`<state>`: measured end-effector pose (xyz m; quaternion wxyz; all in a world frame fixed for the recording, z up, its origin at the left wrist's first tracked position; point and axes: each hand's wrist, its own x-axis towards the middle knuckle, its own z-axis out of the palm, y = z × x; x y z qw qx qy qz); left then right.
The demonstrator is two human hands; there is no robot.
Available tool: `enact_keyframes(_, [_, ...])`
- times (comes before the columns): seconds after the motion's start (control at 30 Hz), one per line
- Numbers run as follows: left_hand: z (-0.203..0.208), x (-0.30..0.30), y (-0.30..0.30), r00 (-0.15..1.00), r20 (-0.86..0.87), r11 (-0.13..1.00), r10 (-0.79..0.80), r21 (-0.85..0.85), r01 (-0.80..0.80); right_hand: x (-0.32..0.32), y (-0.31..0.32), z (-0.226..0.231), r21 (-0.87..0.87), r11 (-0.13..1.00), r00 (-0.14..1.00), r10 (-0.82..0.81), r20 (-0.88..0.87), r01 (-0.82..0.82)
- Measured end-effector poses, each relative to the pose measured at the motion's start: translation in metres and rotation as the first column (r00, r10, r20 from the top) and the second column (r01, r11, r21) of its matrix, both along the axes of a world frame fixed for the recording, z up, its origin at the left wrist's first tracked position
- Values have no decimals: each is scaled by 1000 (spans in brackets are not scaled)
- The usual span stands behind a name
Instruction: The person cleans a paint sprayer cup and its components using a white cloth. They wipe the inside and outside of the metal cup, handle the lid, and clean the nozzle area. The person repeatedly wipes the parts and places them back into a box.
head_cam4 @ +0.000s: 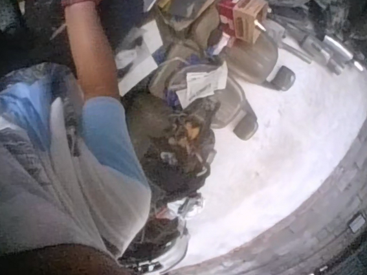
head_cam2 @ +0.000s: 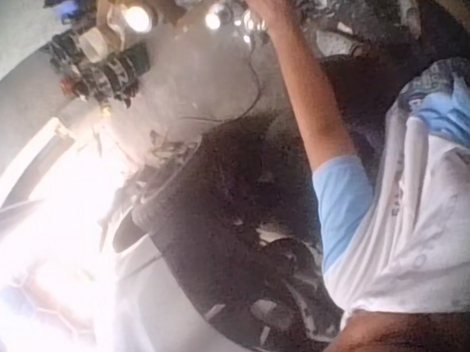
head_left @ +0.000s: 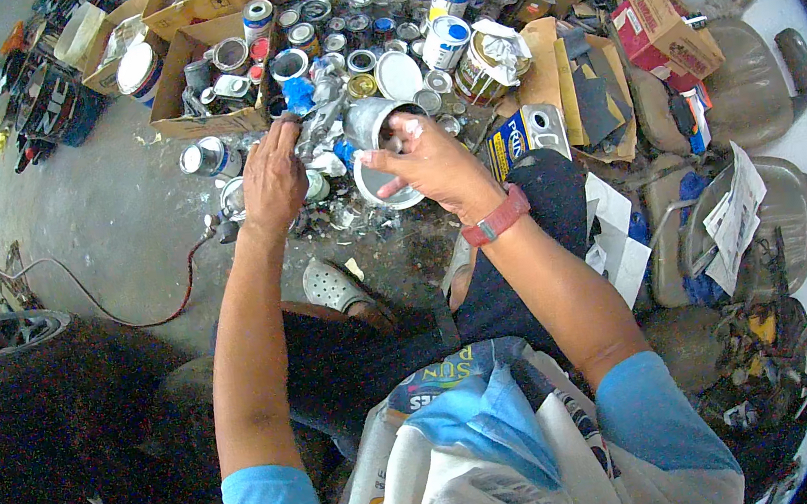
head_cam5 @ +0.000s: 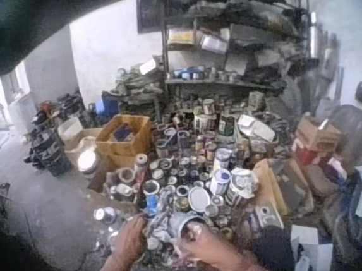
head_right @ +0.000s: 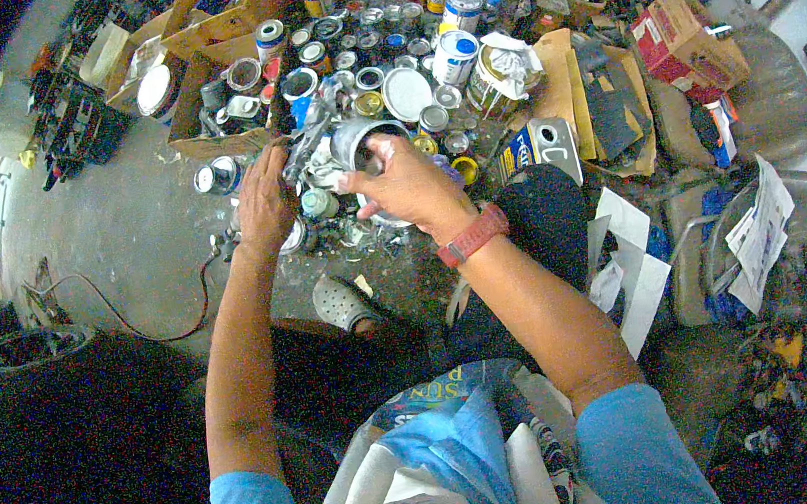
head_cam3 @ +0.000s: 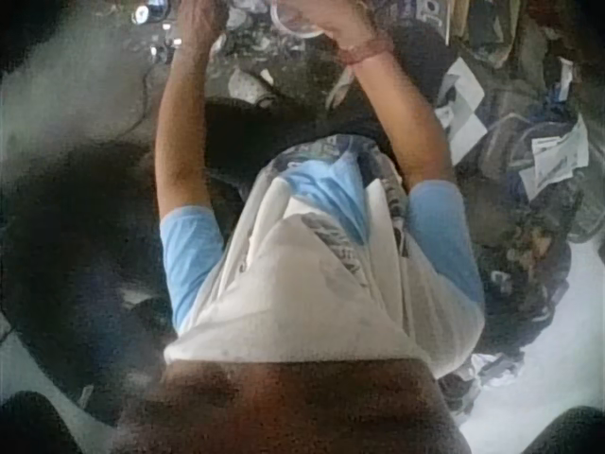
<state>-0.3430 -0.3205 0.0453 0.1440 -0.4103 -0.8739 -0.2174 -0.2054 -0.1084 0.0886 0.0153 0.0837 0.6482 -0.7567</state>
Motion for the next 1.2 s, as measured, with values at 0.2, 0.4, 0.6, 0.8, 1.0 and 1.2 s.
enact_keyframes(0.2, [-19,-14,-14,947,273,983,169,27,-183,0,34,14,-98,981,984,-170,-44,165])
enact_keyframes(0.4, [-26,-79,-103,585,760,876,283,43,-481,29,126,25,-133,899,887,-434,-158,417])
enact_keyframes(0.6, [-102,-79,-211,358,896,553,262,164,-817,75,205,-3,-19,735,731,-676,-87,678])
enact_keyframes(0.8, [-240,-41,-259,203,873,345,444,43,-938,104,232,-29,37,674,675,-737,-36,738])
enact_keyframes(1.0, [-336,-34,-280,-39,946,179,322,-101,-979,126,248,-33,88,521,523,-852,-6,849])
enact_keyframes(1.2, [-362,-37,-277,-35,996,269,83,-56,-961,128,251,-41,128,483,485,-874,15,866])
